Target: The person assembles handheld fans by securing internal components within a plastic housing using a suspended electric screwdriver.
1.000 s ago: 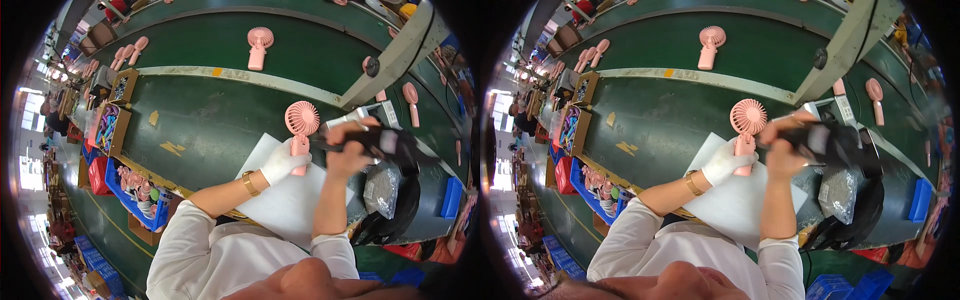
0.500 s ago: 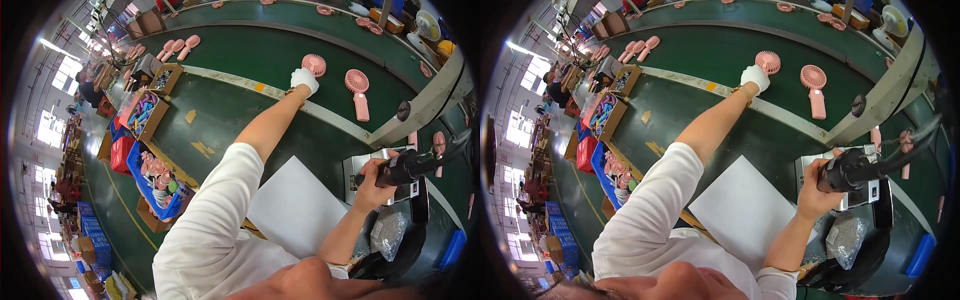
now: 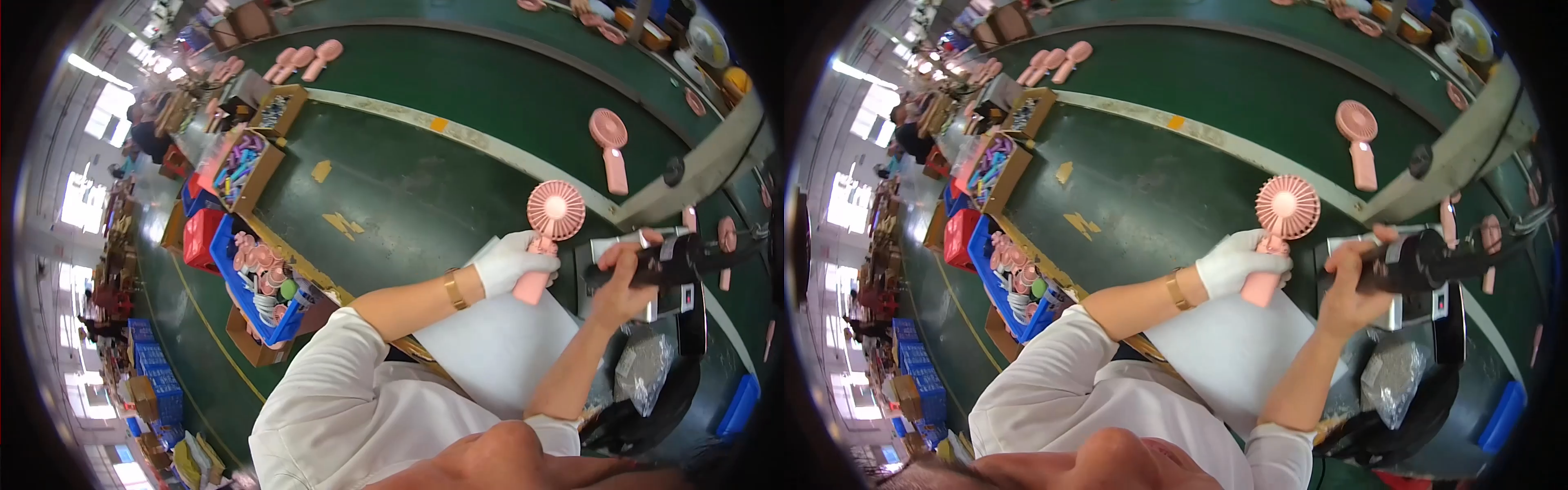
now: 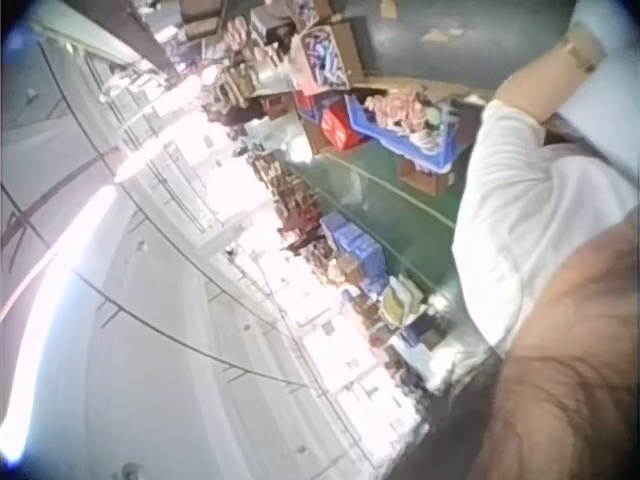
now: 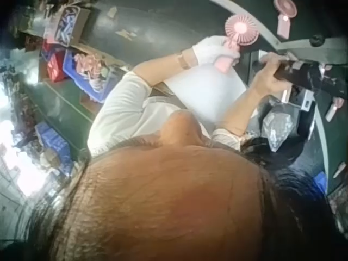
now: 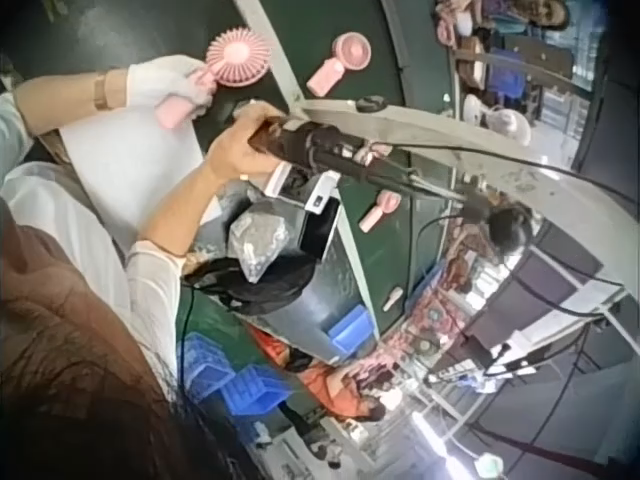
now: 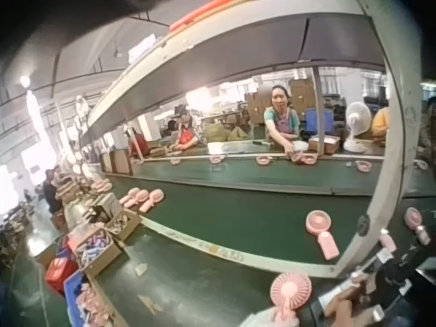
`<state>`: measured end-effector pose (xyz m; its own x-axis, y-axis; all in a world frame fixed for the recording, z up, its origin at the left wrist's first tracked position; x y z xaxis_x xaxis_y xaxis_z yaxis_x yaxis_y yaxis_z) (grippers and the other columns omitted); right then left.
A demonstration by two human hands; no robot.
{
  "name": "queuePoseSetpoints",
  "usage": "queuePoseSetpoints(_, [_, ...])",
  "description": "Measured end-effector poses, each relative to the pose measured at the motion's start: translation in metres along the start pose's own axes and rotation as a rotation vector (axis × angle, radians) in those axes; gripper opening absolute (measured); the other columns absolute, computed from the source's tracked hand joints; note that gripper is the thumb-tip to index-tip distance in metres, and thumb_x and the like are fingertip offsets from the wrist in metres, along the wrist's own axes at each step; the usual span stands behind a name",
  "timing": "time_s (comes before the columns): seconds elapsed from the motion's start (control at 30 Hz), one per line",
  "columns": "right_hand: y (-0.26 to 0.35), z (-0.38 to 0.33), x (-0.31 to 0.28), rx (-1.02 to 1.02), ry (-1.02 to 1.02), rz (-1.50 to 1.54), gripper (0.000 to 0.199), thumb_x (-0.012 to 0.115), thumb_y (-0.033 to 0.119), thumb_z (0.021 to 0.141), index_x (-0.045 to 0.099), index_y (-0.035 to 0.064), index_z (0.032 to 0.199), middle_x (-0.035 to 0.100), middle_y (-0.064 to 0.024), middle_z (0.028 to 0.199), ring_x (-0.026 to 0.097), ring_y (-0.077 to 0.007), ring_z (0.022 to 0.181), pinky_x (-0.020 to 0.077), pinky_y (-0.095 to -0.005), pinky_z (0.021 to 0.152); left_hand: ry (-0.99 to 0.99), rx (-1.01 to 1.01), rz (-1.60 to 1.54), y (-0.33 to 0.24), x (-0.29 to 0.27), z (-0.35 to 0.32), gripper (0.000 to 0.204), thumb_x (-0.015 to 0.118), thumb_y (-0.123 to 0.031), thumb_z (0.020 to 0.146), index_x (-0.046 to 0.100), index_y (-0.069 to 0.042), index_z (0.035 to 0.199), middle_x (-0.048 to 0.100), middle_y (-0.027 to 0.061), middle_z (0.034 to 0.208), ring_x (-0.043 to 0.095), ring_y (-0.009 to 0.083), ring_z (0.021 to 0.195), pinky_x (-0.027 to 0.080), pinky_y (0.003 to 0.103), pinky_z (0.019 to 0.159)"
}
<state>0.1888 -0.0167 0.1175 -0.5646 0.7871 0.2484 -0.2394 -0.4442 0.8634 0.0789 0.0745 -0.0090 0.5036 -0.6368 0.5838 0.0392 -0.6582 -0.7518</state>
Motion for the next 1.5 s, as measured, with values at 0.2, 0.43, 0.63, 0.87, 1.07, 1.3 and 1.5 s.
queuePoseSetpoints(0.2, [-0.011,-0.002,0.025,0.104,0.095,0.391,0.053,0.065,0.032,0.082,0.037,0.0047,0.118,0.046,-0.004,0.064,0.041,-0.0123,0.053,0.0372,-0.0278,0.051,-0.04,-0.057,-0.144,0.038,-0.007,-0.016,0.022,0.063,-0.006,0.08,0.05,-0.001,0.097,0.059,0.0076,0.087,0.061,0.017,0.078,0.051,0.03,0.071])
queuePoseSetpoints(0.43, [-0.019,-0.004,0.022,0.085,0.101,0.351,0.057,0.067,0.038,0.08,0.039,0.0027,0.114,0.044,-0.0051,0.061,0.041,-0.0128,0.052,0.0376,-0.0271,0.05,-0.004,-0.091,-0.232,0.047,-0.004,-0.011,0.02,0.06,-0.003,0.082,0.05,-0.001,0.1,0.061,0.0078,0.09,0.061,0.0172,0.079,0.052,0.03,0.073])
queuePoseSetpoints(0.63, [-0.023,-0.004,0.025,0.079,0.131,0.339,0.055,0.067,0.038,0.08,0.039,0.0021,0.112,0.045,-0.0053,0.061,0.043,-0.0127,0.051,0.0382,-0.0265,0.049,-0.007,-0.068,-0.231,0.042,-0.002,-0.01,0.019,0.06,-0.004,0.083,0.05,-0.001,0.099,0.061,0.0078,0.09,0.061,0.0173,0.079,0.052,0.03,0.073])
queuePoseSetpoints(0.87, [-0.03,-0.028,0.049,0.066,0.248,0.23,0.033,0.056,-0.004,0.078,0.044,-0.0021,0.108,0.053,-0.0059,0.07,0.048,-0.011,0.056,0.0411,-0.0243,0.053,-0.063,-0.019,-0.215,0.041,-0.009,-0.014,0.02,0.061,-0.004,0.081,0.049,0.0,0.097,0.059,0.0088,0.087,0.06,0.0172,0.077,0.051,0.03,0.069])
queuePoseSetpoints(1.07, [-0.034,-0.044,0.061,-0.01,0.474,0.048,0.044,0.058,-0.015,0.072,0.044,-0.0039,0.111,0.055,-0.0071,0.078,0.053,-0.0103,0.063,0.0439,-0.0219,0.057,-0.032,-0.008,-0.315,0.046,-0.013,-0.012,0.018,0.058,-0.003,0.081,0.05,0.0,0.097,0.059,0.009,0.088,0.06,0.0171,0.075,0.051,0.031,0.069])
queuePoseSetpoints(1.3, [-0.031,-0.032,0.036,0.135,0.141,0.269,0.047,0.065,-0.013,0.062,0.049,-0.0022,0.105,0.054,-0.0079,0.1,0.054,-0.0126,0.081,0.0454,-0.0241,0.069,-0.011,-0.046,-0.173,0.04,-0.002,-0.014,0.019,0.061,-0.005,0.08,0.049,-0.001,0.094,0.059,0.0087,0.085,0.06,0.0165,0.07,0.052,0.03,0.064])
queuePoseSetpoints(1.5, [0.033,0.004,-0.011,-0.15,0.005,-0.033,0.045,0.066,0.007,0.081,0.041,-0.0049,0.115,0.056,-0.0059,0.071,0.049,-0.0111,0.058,0.0393,-0.0216,0.056,-0.005,-0.096,-0.045,0.033,0.006,-0.022,0.025,0.064,-0.01,0.077,0.05,-0.002,0.096,0.059,0.0063,0.086,0.059,0.0136,0.076,0.05,0.027,0.07])
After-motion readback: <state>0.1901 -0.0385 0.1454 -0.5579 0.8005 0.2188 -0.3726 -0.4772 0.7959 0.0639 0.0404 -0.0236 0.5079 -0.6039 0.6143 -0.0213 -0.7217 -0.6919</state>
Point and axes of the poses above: each hand's wrist, its own z-axis towards the middle knuckle, its own x-axis out of the palm, y = z × x, the point moved 10 cm from there along z, towards the middle knuckle
